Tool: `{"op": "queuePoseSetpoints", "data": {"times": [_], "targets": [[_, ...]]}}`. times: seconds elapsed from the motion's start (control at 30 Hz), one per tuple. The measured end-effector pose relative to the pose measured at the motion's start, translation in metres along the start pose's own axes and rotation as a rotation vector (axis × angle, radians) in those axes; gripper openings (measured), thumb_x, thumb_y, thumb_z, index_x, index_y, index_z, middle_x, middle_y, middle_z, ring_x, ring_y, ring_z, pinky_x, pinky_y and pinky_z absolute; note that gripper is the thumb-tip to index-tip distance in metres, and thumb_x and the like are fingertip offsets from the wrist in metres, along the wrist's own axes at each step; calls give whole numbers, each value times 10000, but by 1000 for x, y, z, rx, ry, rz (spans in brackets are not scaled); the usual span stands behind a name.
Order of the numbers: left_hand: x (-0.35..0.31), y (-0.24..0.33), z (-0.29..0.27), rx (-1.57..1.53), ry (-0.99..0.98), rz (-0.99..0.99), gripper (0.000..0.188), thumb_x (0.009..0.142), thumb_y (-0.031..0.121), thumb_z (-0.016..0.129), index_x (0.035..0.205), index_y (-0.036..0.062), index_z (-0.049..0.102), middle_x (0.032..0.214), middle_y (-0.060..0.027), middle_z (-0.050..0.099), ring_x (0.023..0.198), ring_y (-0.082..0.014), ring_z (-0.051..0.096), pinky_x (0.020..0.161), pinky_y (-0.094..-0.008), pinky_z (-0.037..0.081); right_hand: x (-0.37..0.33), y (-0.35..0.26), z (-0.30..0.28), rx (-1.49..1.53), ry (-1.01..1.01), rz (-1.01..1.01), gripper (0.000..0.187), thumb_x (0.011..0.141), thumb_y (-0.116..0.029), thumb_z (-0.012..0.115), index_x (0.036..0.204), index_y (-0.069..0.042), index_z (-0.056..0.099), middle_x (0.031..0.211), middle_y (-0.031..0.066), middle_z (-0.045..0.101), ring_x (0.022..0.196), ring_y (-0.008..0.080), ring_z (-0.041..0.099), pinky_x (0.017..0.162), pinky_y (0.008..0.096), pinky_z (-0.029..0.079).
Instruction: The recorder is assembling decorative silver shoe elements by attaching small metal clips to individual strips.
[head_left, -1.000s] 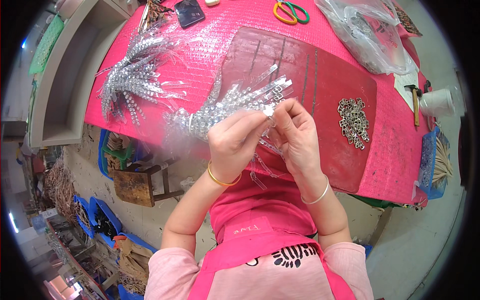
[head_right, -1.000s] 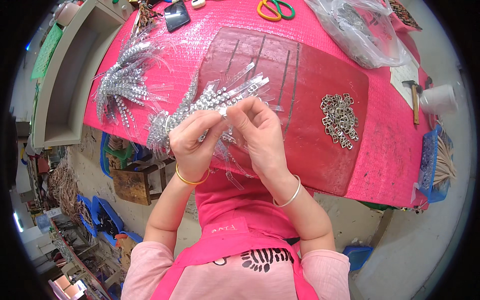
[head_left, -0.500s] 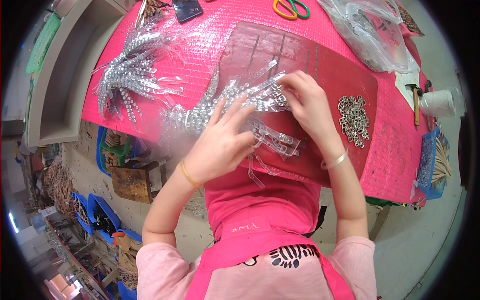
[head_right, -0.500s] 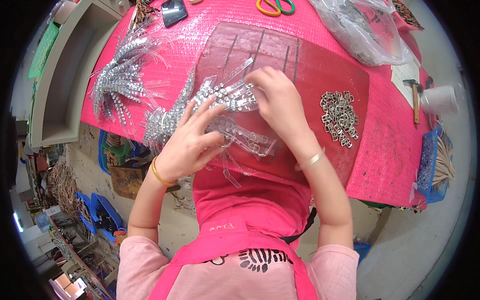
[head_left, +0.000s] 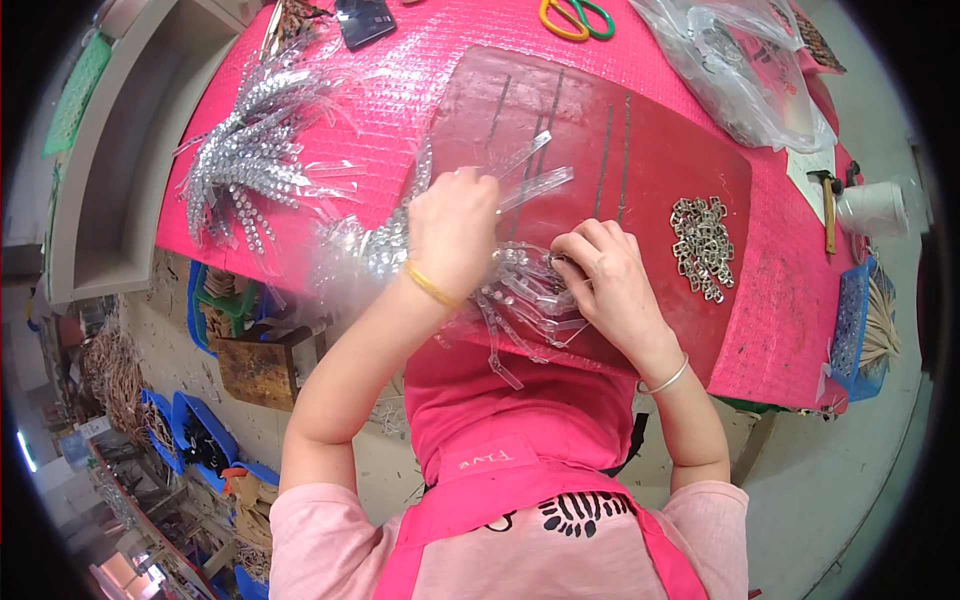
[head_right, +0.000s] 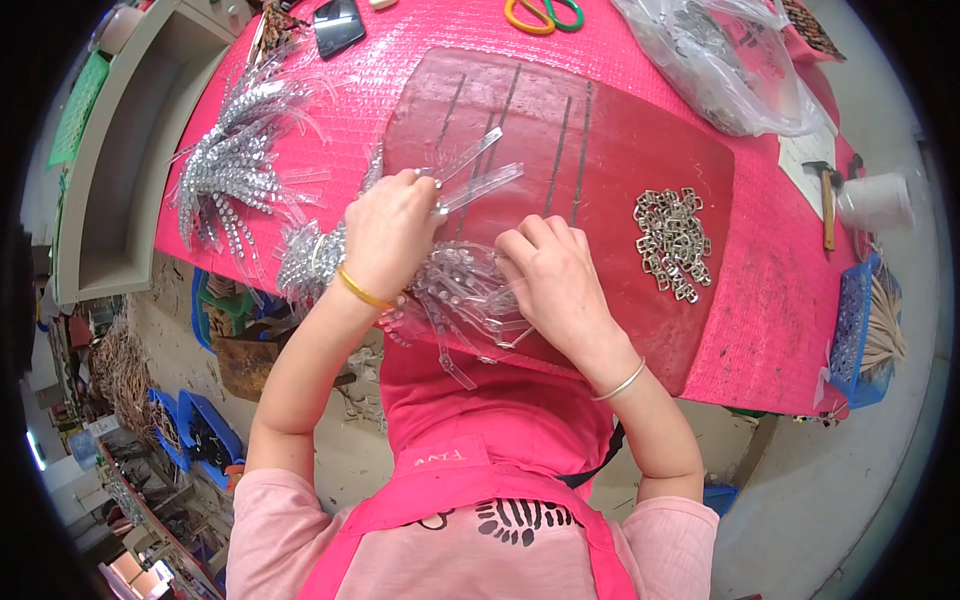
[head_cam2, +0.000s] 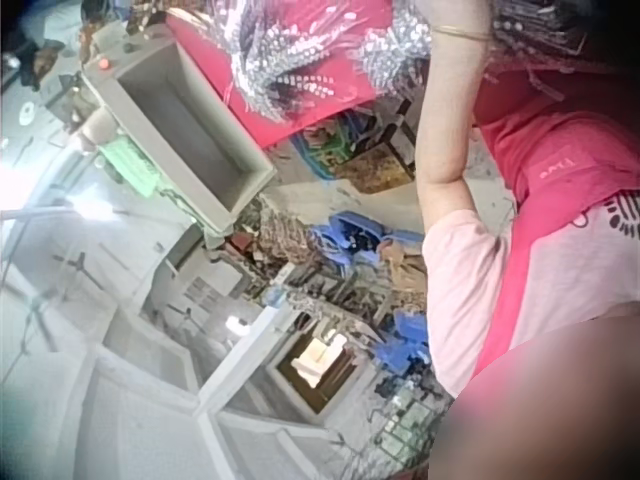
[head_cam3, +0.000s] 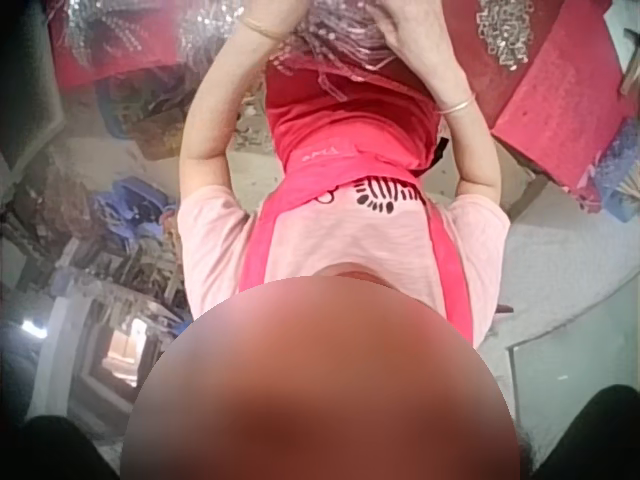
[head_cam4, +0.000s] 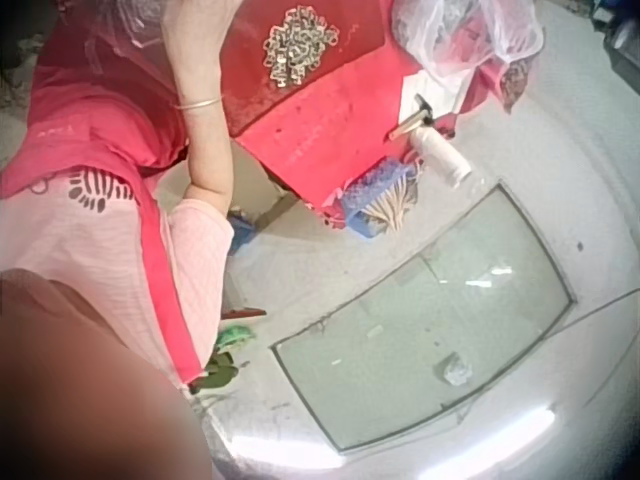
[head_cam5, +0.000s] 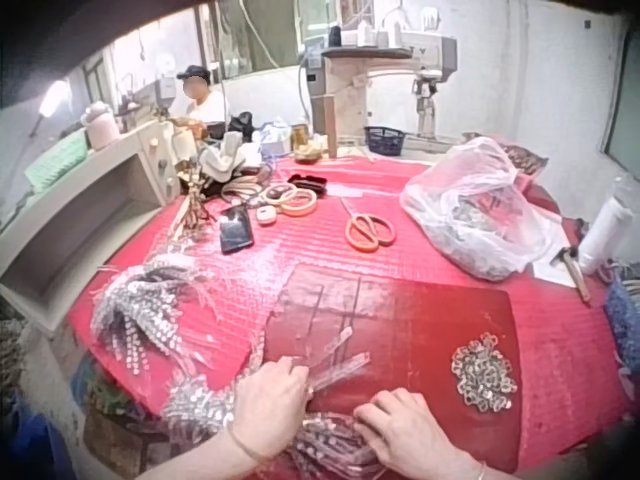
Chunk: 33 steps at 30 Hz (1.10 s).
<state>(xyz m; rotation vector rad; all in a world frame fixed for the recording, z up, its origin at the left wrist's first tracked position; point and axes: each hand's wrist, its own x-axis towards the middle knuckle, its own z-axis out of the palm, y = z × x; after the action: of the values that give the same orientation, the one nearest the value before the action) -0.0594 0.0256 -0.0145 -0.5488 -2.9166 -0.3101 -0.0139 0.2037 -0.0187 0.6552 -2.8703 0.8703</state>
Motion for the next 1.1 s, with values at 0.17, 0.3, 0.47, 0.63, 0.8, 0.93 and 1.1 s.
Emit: {"op": "queuePoseSetpoints", "data": {"times": [0.17,0.3,0.47,0.63,0.8,0.93,1.1], "targets": [[0,-6,-5,-147,137,3,93,661,93,603,696,42,535,678,-87,560,682,-248,568,581,-346,447,-11,13,-8,231,77,48,201,751,-64,572,950,-43,569,886,95,540,865,257,508,762,354,397],[7,0,-24,-610,-12,-251,150,727,35,549,876,16,549,704,-76,593,698,-125,578,613,-234,442,-12,48,-48,183,338,220,98,748,-13,574,843,-3,594,778,121,582,754,244,570,704,304,440],[22,-3,-33,-1235,-151,-247,241,795,44,537,1024,-30,548,760,-13,576,678,-60,516,643,-201,427,2,107,-78,-246,168,215,117,690,-54,629,796,-30,584,753,90,540,751,239,515,700,349,422],[31,5,-42,-1261,-261,-237,174,763,90,609,903,-12,598,752,-37,612,642,-66,541,556,-199,440,1,113,-79,-50,83,311,140,673,-63,641,794,-23,581,734,71,539,717,203,531,657,297,423],[35,9,-43,-1406,-424,-299,177,754,95,571,910,13,560,754,-61,624,634,-76,560,553,-190,443,-14,99,-78,864,157,572,114,761,-89,624,816,-1,575,759,36,599,642,91,558,586,212,440],[37,11,-41,-1404,-424,-268,196,756,101,542,932,15,546,752,-70,624,624,-77,555,562,-191,440,-17,81,-76,1094,179,593,102,801,-84,595,849,4,574,769,38,601,667,80,572,605,199,464],[32,16,-44,-1419,-410,-270,227,762,95,532,959,-17,558,741,-66,611,625,-88,546,598,-212,449,-18,68,-72,1098,138,508,74,794,-31,583,857,7,580,809,63,613,732,115,593,675,221,481]]}}
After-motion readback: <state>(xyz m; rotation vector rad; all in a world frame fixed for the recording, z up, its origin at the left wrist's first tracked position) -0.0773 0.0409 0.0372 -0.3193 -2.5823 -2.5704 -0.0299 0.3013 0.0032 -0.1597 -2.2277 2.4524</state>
